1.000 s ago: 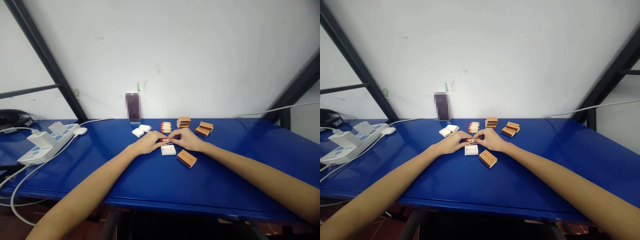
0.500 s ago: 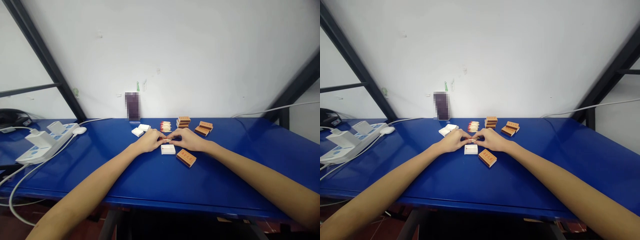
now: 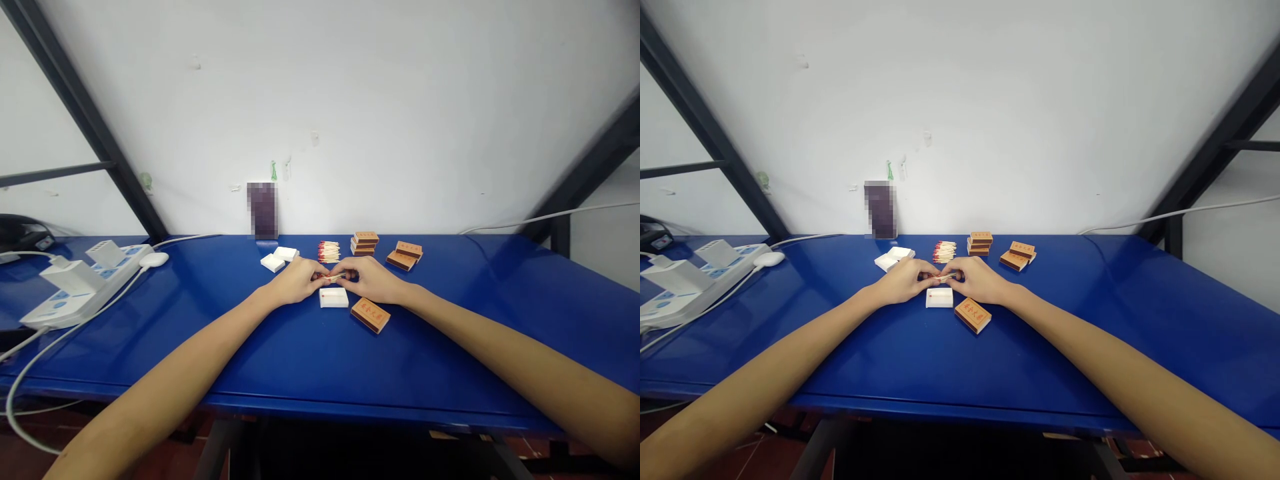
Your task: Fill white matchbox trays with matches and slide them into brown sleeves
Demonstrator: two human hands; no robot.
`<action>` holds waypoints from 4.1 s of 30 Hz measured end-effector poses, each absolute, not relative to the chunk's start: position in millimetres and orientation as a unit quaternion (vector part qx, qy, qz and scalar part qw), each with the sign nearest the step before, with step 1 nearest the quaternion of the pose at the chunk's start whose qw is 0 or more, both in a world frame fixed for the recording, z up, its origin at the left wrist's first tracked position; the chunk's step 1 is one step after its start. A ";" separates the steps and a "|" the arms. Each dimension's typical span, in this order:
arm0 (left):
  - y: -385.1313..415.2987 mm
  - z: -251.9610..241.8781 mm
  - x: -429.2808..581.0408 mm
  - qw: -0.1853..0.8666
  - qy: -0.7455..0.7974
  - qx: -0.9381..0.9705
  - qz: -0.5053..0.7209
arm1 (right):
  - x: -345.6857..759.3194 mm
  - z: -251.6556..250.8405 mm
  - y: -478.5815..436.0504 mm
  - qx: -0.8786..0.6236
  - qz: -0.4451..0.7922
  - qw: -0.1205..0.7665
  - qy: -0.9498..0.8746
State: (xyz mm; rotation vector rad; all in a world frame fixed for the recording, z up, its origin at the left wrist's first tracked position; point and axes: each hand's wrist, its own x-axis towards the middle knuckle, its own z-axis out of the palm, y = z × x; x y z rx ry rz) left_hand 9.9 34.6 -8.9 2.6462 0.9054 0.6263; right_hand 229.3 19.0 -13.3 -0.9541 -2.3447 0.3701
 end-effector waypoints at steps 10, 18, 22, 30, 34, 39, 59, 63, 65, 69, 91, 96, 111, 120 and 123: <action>29.5 -5.7 12.3 0.139 0.312 0.910 0.234 | 225.7 -9.9 18.1 -0.340 0.144 0.309 -0.876; 30.6 -6.1 12.5 0.144 0.335 0.904 0.225 | 223.0 -14.1 20.0 -0.344 0.078 0.328 -0.876; 30.2 -4.6 12.5 0.137 0.327 0.909 0.218 | 222.6 -15.5 20.5 -0.353 0.121 0.333 -0.866; 29.9 -4.1 13.3 0.145 0.327 0.906 0.224 | 222.5 -16.7 21.6 -0.349 0.136 0.347 -0.860; 28.5 -4.2 14.2 0.155 0.337 0.902 0.222 | 222.7 -16.1 20.9 -0.356 0.149 0.350 -0.854; 28.0 -4.5 14.5 0.158 0.333 0.900 0.230 | 223.3 -13.5 19.3 -0.346 0.141 0.338 -0.864; 28.9 -9.5 16.5 0.165 0.337 0.892 0.251 | 233.5 -15.1 19.4 -0.349 0.123 0.311 -0.875; 30.1 -10.8 16.7 0.152 0.334 0.894 0.255 | 233.2 -16.4 19.4 -0.340 0.105 0.309 -0.882; 31.2 -11.0 15.9 0.140 0.324 0.900 0.255 | 233.0 -16.7 19.8 -0.338 0.097 0.307 -0.884; 32.3 -9.9 13.8 0.129 0.299 0.910 0.257 | 232.5 -15.7 19.9 -0.336 0.091 0.306 -0.886; 29.3 -5.7 12.8 0.105 0.302 0.918 0.234 | 232.4 -13.4 18.3 -0.321 0.096 0.295 -0.895; 29.9 -6.9 14.0 0.112 0.310 0.912 0.242 | 229.8 -13.6 18.6 -0.339 0.115 0.313 -0.880; 28.5 -6.7 16.6 0.132 0.332 0.892 0.278 | 225.8 -17.3 18.8 -0.330 0.117 0.349 -0.870; 28.7 -8.1 16.3 0.136 0.340 0.884 0.292 | 225.4 -15.5 18.0 -0.348 0.123 0.320 -0.873; 29.2 -8.5 16.1 0.137 0.338 0.882 0.298 | 225.2 -15.0 16.8 -0.342 0.120 0.330 -0.871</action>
